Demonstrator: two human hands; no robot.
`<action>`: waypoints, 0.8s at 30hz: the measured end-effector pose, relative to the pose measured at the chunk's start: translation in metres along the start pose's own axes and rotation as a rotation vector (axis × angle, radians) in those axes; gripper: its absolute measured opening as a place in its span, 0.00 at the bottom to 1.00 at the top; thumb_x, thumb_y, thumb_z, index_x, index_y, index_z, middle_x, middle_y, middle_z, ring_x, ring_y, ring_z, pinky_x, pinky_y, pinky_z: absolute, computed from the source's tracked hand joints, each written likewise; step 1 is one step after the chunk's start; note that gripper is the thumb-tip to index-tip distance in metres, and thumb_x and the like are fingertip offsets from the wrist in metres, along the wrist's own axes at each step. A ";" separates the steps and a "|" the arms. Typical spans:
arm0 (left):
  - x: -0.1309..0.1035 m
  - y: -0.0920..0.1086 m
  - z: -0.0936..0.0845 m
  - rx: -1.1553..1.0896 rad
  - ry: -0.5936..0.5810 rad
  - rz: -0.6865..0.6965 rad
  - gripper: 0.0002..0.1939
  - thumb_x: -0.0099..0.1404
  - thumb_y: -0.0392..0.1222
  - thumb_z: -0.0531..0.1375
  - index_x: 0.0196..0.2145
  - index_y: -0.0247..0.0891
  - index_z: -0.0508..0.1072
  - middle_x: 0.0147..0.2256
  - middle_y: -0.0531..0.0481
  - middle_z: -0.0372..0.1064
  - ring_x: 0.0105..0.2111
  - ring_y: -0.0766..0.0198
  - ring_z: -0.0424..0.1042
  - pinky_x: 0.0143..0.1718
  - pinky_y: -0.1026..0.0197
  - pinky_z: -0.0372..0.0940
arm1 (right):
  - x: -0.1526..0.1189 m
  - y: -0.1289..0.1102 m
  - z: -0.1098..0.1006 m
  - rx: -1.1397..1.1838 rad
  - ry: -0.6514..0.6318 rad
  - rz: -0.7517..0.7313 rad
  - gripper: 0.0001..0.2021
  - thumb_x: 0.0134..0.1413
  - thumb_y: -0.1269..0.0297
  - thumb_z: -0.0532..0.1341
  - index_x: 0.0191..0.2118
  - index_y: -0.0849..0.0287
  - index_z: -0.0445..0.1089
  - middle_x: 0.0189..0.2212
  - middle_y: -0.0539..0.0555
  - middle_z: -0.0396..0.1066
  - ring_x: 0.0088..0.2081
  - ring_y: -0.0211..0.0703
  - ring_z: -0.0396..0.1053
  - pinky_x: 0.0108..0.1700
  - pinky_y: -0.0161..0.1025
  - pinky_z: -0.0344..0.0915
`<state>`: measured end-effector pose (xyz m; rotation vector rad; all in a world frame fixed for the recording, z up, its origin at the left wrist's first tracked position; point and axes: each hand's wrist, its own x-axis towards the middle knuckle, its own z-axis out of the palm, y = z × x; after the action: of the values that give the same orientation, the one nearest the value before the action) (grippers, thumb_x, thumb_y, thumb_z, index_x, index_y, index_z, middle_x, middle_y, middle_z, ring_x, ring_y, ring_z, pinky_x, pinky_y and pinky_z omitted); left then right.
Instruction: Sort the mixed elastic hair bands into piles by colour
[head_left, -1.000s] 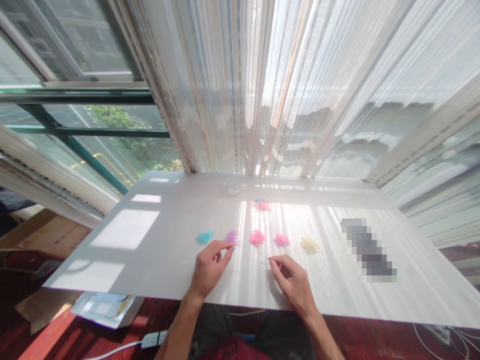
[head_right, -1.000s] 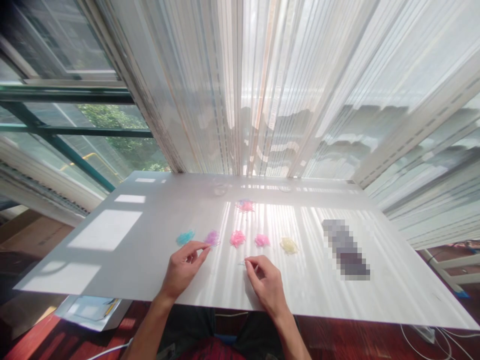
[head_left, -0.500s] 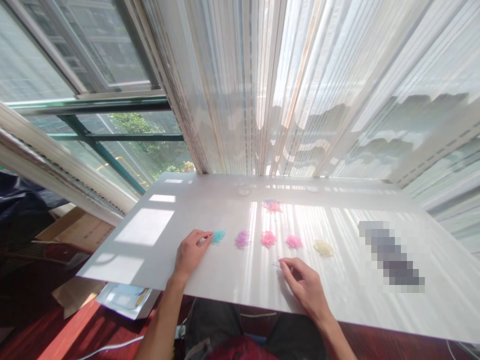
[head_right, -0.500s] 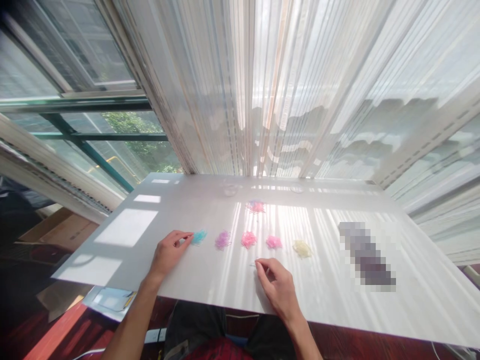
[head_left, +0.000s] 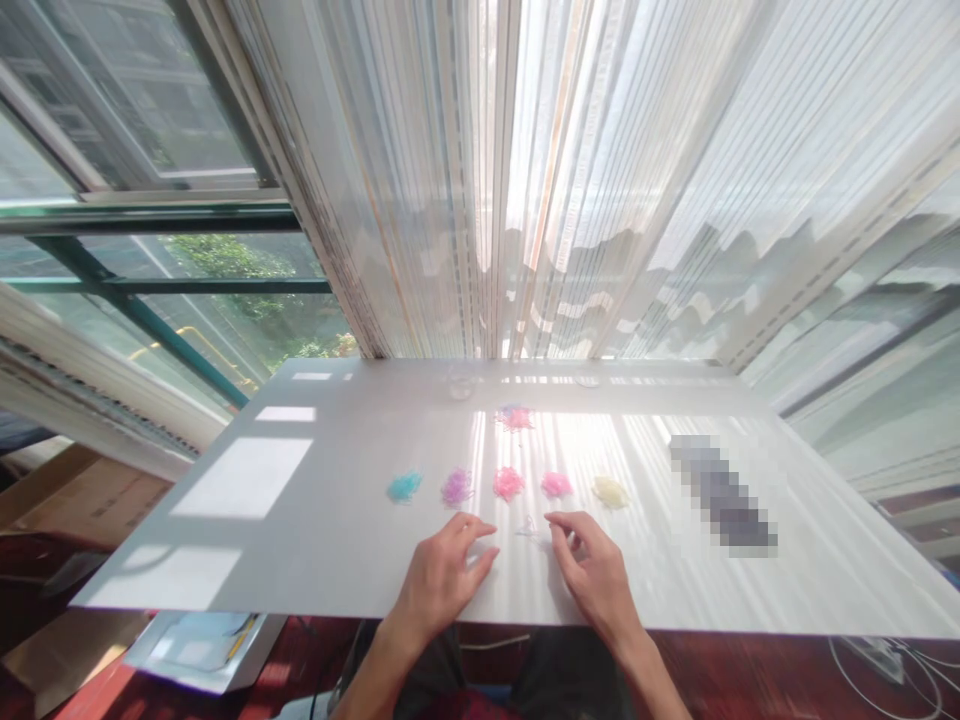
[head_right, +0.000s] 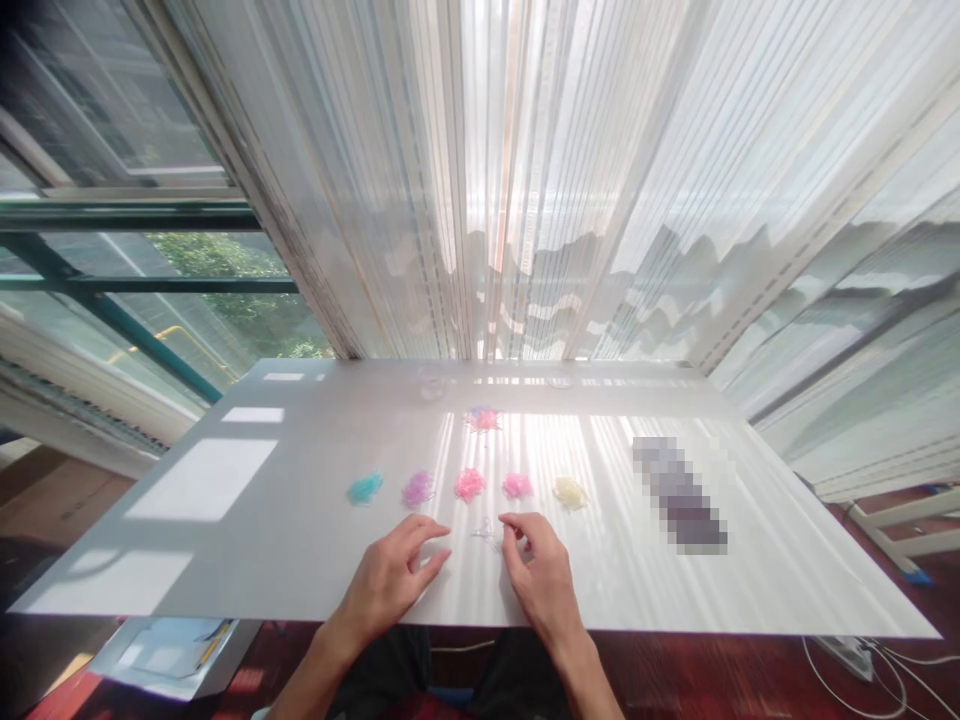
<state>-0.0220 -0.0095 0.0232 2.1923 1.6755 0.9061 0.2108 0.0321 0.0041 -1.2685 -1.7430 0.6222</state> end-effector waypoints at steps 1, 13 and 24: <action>0.004 0.008 0.010 0.037 -0.045 0.012 0.10 0.70 0.40 0.61 0.48 0.46 0.77 0.42 0.51 0.78 0.29 0.65 0.77 0.33 0.65 0.73 | -0.001 0.002 -0.002 -0.012 -0.006 -0.009 0.12 0.67 0.59 0.57 0.42 0.55 0.77 0.35 0.57 0.78 0.33 0.46 0.75 0.35 0.41 0.74; 0.019 0.016 0.038 0.045 -0.033 0.033 0.07 0.73 0.36 0.58 0.40 0.43 0.76 0.38 0.51 0.77 0.32 0.63 0.79 0.32 0.66 0.72 | -0.005 0.006 0.000 -0.048 -0.140 -0.155 0.10 0.65 0.64 0.62 0.49 0.52 0.76 0.40 0.56 0.76 0.43 0.50 0.76 0.46 0.47 0.76; 0.017 0.012 0.031 -0.113 0.034 0.014 0.08 0.74 0.38 0.58 0.40 0.43 0.77 0.36 0.52 0.80 0.34 0.63 0.80 0.37 0.65 0.73 | 0.003 0.008 0.011 -0.024 -0.137 -0.244 0.06 0.64 0.68 0.62 0.42 0.54 0.77 0.36 0.56 0.77 0.40 0.50 0.75 0.43 0.48 0.75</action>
<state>0.0085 0.0078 0.0102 2.1283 1.5846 1.0206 0.2050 0.0392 -0.0063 -1.0272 -1.9863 0.5571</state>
